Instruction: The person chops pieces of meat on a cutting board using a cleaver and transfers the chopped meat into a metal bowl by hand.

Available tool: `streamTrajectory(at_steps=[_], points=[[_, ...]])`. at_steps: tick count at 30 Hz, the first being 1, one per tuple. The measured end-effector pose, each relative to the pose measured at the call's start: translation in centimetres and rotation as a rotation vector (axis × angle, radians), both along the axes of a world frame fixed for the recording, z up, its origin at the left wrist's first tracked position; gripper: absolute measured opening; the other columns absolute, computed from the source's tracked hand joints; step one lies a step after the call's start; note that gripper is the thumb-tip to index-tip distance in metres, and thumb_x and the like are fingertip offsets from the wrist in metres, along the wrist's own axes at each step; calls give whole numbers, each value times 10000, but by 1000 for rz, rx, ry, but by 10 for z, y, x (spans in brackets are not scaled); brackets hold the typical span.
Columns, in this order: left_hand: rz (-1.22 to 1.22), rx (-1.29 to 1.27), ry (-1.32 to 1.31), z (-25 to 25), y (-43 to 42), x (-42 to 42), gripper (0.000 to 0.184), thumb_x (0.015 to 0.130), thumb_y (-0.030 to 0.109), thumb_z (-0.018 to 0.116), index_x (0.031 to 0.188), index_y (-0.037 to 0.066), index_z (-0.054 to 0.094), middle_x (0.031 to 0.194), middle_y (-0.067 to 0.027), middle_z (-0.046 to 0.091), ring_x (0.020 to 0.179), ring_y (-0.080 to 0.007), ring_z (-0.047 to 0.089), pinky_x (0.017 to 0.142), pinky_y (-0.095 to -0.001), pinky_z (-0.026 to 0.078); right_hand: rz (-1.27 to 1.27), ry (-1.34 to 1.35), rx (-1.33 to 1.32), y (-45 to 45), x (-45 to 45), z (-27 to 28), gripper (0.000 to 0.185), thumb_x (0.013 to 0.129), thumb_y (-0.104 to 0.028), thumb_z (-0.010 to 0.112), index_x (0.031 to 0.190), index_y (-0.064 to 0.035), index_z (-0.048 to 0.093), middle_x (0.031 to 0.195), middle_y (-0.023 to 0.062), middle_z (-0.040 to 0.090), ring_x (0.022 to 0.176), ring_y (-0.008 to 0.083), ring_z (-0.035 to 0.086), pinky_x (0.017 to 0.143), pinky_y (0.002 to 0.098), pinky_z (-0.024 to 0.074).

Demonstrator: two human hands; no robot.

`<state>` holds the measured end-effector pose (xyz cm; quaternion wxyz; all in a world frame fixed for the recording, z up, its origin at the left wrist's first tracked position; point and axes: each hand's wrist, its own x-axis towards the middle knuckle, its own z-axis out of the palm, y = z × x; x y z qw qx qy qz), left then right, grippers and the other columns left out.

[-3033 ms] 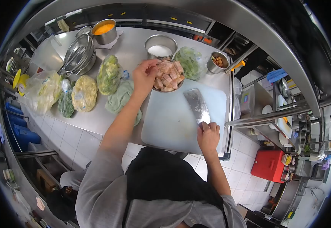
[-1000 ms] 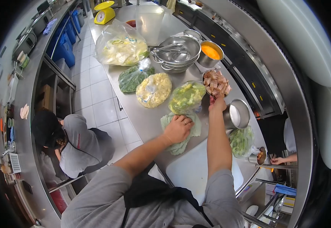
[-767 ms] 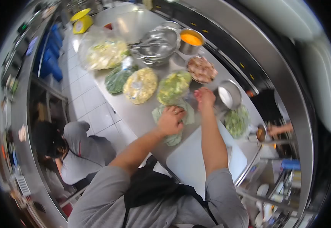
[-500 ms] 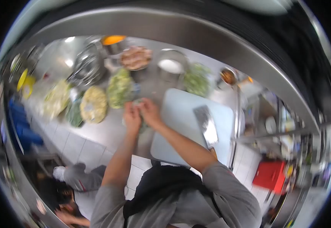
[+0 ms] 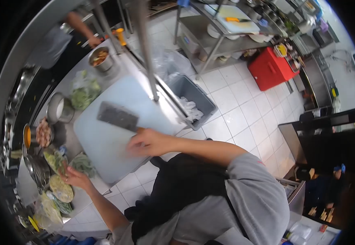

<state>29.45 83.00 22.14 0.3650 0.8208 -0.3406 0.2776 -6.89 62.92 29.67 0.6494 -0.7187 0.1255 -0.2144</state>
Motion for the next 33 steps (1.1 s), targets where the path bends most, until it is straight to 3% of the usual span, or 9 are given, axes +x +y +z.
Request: streamTrajectory(at_steps=[4,10,14,18,20,22,25,28,33], points=[[65,-29,-178,56,-48,-106,631,1089,481,350,1348,-41,591,1504,-232,379,1305,-379,427,1026,-498,425,-282,134,165,-40,-195,-19,302,970,-279,715,1104,-9,726,925,40,737,827,93,649,751,278,530],[-573,-373,-39,59,-204,-368,417,1063,261,471,1375,-6,545,1462,-199,406,1263,-316,454,992,-434,426,-504,304,506,-62,-397,-73,305,981,-325,688,1013,-25,734,873,31,719,758,89,627,695,273,530],[-1095,378,250,34,-288,-486,497,929,147,625,1403,23,544,1278,-171,618,891,-226,621,840,-339,505,-582,465,607,-98,-470,-127,329,976,-365,685,1097,-61,727,891,21,719,764,107,644,639,276,531],[-1309,1222,394,0,-335,-527,557,870,346,716,1316,23,636,1213,-223,682,1084,-381,670,940,-422,524,-912,982,182,-84,-584,-292,383,922,-370,648,968,3,721,866,183,728,786,288,713,668,422,560],[-1330,1097,477,-10,-341,-540,551,876,351,705,1316,27,638,1231,-231,675,1162,-390,638,983,-422,502,-1122,1338,173,-24,-656,-369,426,855,-388,679,853,36,722,909,266,721,910,431,699,820,513,550],[-1352,1150,546,-29,-357,-544,559,877,364,702,1325,37,633,1263,-230,661,1198,-388,616,1013,-429,484,-1018,1542,300,27,-717,-362,396,865,-373,696,867,22,724,829,233,727,725,366,719,731,454,584],[-1298,1205,517,-76,-376,-543,568,880,382,698,1338,54,627,1316,-228,636,1246,-390,582,1054,-444,460,-1096,959,864,78,-790,-343,273,962,-290,615,897,-26,636,650,149,659,498,252,642,441,424,530],[-1195,1221,562,-53,-411,-561,556,898,384,677,1354,72,616,1332,-222,627,1246,-392,580,1064,-454,457,-390,1252,-550,117,-880,-392,239,981,-311,620,1054,-83,630,760,126,666,545,237,638,448,432,525],[-1042,1082,613,-82,-458,-589,493,874,326,658,1287,57,640,1206,-229,673,1145,-402,634,961,-491,509,-496,1254,543,-105,-863,-371,254,987,-313,607,1093,-83,622,778,128,679,554,234,649,443,411,522]])
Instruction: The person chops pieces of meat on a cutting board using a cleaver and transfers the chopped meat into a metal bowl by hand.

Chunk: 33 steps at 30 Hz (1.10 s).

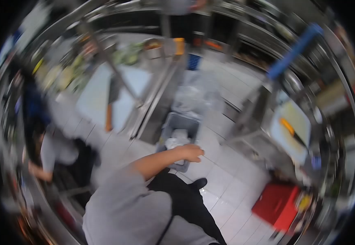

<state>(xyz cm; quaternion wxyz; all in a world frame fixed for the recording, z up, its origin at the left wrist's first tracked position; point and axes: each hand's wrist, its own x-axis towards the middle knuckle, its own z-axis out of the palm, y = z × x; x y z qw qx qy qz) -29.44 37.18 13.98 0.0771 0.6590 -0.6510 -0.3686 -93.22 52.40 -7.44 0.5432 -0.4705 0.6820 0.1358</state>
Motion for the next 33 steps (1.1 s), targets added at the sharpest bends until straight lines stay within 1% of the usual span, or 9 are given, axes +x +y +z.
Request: streamTrajectory(at_steps=[4,7,12,17,18,21,27,31,33], points=[[334,-59,9,-51,5,-15,477,907,330,633,1308,71,626,1195,-230,676,1132,-405,634,981,-487,493,-319,-30,90,-178,-11,-2,269,991,-315,597,1125,-83,616,793,129,690,562,232,658,440,394,520],[503,100,-8,-86,45,-18,450,863,367,632,1199,71,681,1119,-240,702,1061,-412,668,925,-511,518,-291,-118,-74,-332,7,21,281,994,-317,589,1148,-83,611,804,130,698,567,230,664,437,381,518],[792,340,-137,-172,163,-37,361,812,346,653,953,33,764,1050,-236,727,1017,-405,692,894,-506,548,231,-381,-215,-472,180,192,348,982,-338,611,1081,-9,669,747,131,706,510,179,628,440,304,493],[948,500,-104,-149,194,-60,400,824,360,684,918,-24,746,910,-229,733,881,-367,725,787,-474,579,555,-577,-142,-458,328,307,356,1002,-333,622,1129,-7,690,772,108,716,626,132,643,563,260,496],[1050,567,23,-97,171,-61,379,853,351,704,881,-26,730,810,-205,715,701,-313,718,635,-446,584,601,-623,-155,-453,348,317,345,1000,-320,632,1145,-13,694,787,97,717,639,124,639,572,258,493],[1150,676,305,-123,129,-35,346,886,321,696,862,-23,713,741,-171,687,566,-259,674,524,-405,574,718,-697,-195,-444,393,336,333,991,-290,660,1185,-21,695,816,77,717,678,113,641,599,256,495],[934,658,361,-149,-35,59,333,905,304,660,879,-25,708,737,-145,683,560,-240,671,520,-383,599,736,-768,-303,-486,454,322,334,985,-238,670,1236,-18,678,879,59,713,728,95,639,653,245,508],[703,363,22,-162,-162,127,264,854,266,635,863,28,749,771,-144,731,597,-288,692,567,-424,584,824,-781,-674,-540,486,291,354,994,-206,655,1292,-16,646,923,47,688,807,70,612,705,222,487],[592,116,65,-189,-212,164,230,822,246,635,861,62,767,795,-184,736,683,-330,713,679,-444,579,583,-778,-520,-550,500,294,382,998,-206,655,1324,-11,619,954,37,666,832,64,579,723,216,469]])
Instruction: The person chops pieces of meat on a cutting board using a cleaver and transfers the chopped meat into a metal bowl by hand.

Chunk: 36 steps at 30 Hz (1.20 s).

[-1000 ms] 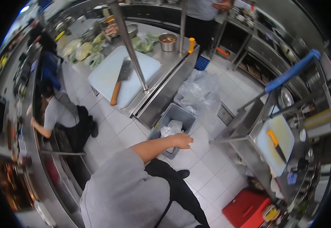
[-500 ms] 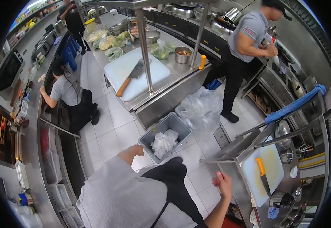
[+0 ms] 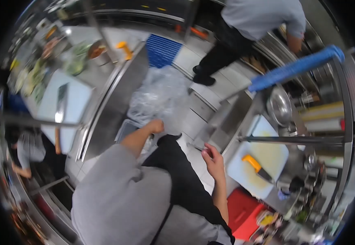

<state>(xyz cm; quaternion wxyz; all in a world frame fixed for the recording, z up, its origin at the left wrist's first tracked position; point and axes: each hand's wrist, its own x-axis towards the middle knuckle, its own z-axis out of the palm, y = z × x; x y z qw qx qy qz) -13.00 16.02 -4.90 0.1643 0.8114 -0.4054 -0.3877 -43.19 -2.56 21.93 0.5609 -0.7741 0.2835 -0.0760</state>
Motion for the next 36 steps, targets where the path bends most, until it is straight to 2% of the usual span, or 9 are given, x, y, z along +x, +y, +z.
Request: streamTrajectory(at_steps=[4,11,18,22,24,26,28,31,36], points=[[-2,-122,-31,24,-92,59,255,804,293,670,952,116,780,984,-183,747,945,-379,711,854,-472,558,-218,53,127,-24,17,11,395,978,-221,677,1313,-18,630,991,68,709,920,141,652,826,287,523],[-16,-125,-35,57,-176,110,315,797,263,675,1025,62,761,1030,-210,738,1000,-369,705,897,-454,551,-402,-89,143,-60,34,36,362,1003,-183,646,1318,-6,634,999,53,704,872,92,622,799,251,512],[-68,-50,-204,50,-221,159,448,791,228,663,1183,13,692,1204,-245,688,1140,-391,652,1004,-449,509,-540,-228,191,-96,68,79,388,1018,-229,629,1335,-4,616,1067,91,725,922,136,676,804,277,539],[-159,75,-186,14,-282,216,417,772,234,664,1117,8,728,1171,-254,698,1124,-400,661,978,-463,524,-628,-309,146,-149,102,83,358,1032,-222,608,1304,11,637,1023,99,731,872,133,660,775,280,530],[-245,137,-121,-23,-324,249,461,781,293,683,1159,33,720,1216,-231,687,1160,-388,643,1014,-450,502,-646,-327,143,-186,131,79,343,1043,-219,588,1275,27,646,1004,103,726,854,136,653,772,284,529],[-367,121,-135,3,-366,273,374,780,279,647,1015,9,752,1115,-244,717,1064,-398,687,936,-471,540,-673,-295,110,-216,173,82,403,1058,-323,571,1267,15,634,952,121,714,779,156,662,691,292,538],[-316,15,-119,-28,-405,301,346,798,273,625,992,21,762,1095,-231,724,1050,-397,690,925,-465,545,-694,-267,235,-251,208,82,355,1042,-262,597,1233,30,661,944,109,724,800,146,658,729,290,546],[-155,-145,-31,55,-428,338,365,815,278,630,1056,31,747,1109,-214,722,1068,-388,679,941,-459,533,-568,-259,205,-305,262,71,386,1039,-312,606,1205,32,666,903,106,724,740,141,659,669,279,545],[94,-218,18,69,-433,394,411,825,302,664,1152,59,718,1151,-199,711,1118,-378,656,987,-448,510,-358,-184,215,-392,352,75,363,1056,-285,574,1203,35,663,893,107,725,715,131,654,637,268,540]])
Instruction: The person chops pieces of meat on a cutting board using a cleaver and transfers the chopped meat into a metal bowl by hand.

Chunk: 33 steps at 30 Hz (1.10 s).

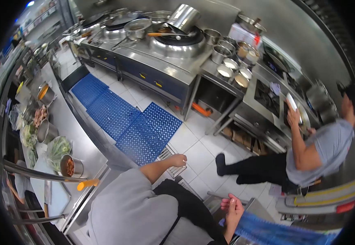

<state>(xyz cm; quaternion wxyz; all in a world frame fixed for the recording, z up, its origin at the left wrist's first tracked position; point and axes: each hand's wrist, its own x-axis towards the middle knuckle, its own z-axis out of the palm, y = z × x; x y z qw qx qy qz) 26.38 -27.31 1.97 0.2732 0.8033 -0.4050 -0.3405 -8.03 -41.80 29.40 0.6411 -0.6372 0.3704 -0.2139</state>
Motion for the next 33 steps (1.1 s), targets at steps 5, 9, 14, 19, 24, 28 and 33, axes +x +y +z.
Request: streamTrajectory(at_steps=[5,9,14,19,24,28,33], points=[[206,59,6,-18,33,39,369,826,299,669,1094,55,740,1150,-197,710,1129,-381,650,984,-455,515,171,0,51,-58,79,0,329,1059,-250,567,1204,29,663,891,111,726,713,128,656,632,265,547],[470,121,-71,-2,61,67,324,822,283,663,1042,63,758,1109,-188,729,1050,-363,690,933,-449,544,299,22,102,-98,142,-3,304,1051,-222,573,1195,31,663,874,112,727,696,135,663,630,267,547],[1055,-125,-14,-18,103,103,274,876,284,627,954,52,751,894,-153,753,846,-276,737,784,-417,571,494,51,96,-159,258,-17,303,1049,-210,568,1207,32,660,885,93,721,701,119,648,626,251,528],[1594,-618,-157,110,181,142,321,974,272,607,777,24,657,651,-44,631,583,-123,563,566,-341,475,896,76,60,-141,389,-9,300,1049,-208,568,1222,20,657,892,83,718,714,109,641,632,244,519],[2055,-1249,-350,211,312,181,210,959,113,587,1112,2,678,834,-43,682,680,-124,632,593,-263,523,1339,3,39,-65,473,6,295,1037,-178,588,1236,32,649,925,83,723,760,104,645,670,237,514],[2280,-1222,-648,245,422,204,263,947,99,591,1168,-25,659,886,-61,685,697,-108,626,612,-249,530,1605,-7,6,19,534,11,319,1025,-200,617,1249,24,654,961,81,730,822,106,659,722,245,523],[2150,-688,-669,224,533,247,312,949,154,625,1208,-12,675,881,-31,680,712,-98,610,647,-261,523,1774,82,50,154,626,-7,307,1026,-207,616,1220,25,671,945,74,727,781,93,646,680,241,510]])
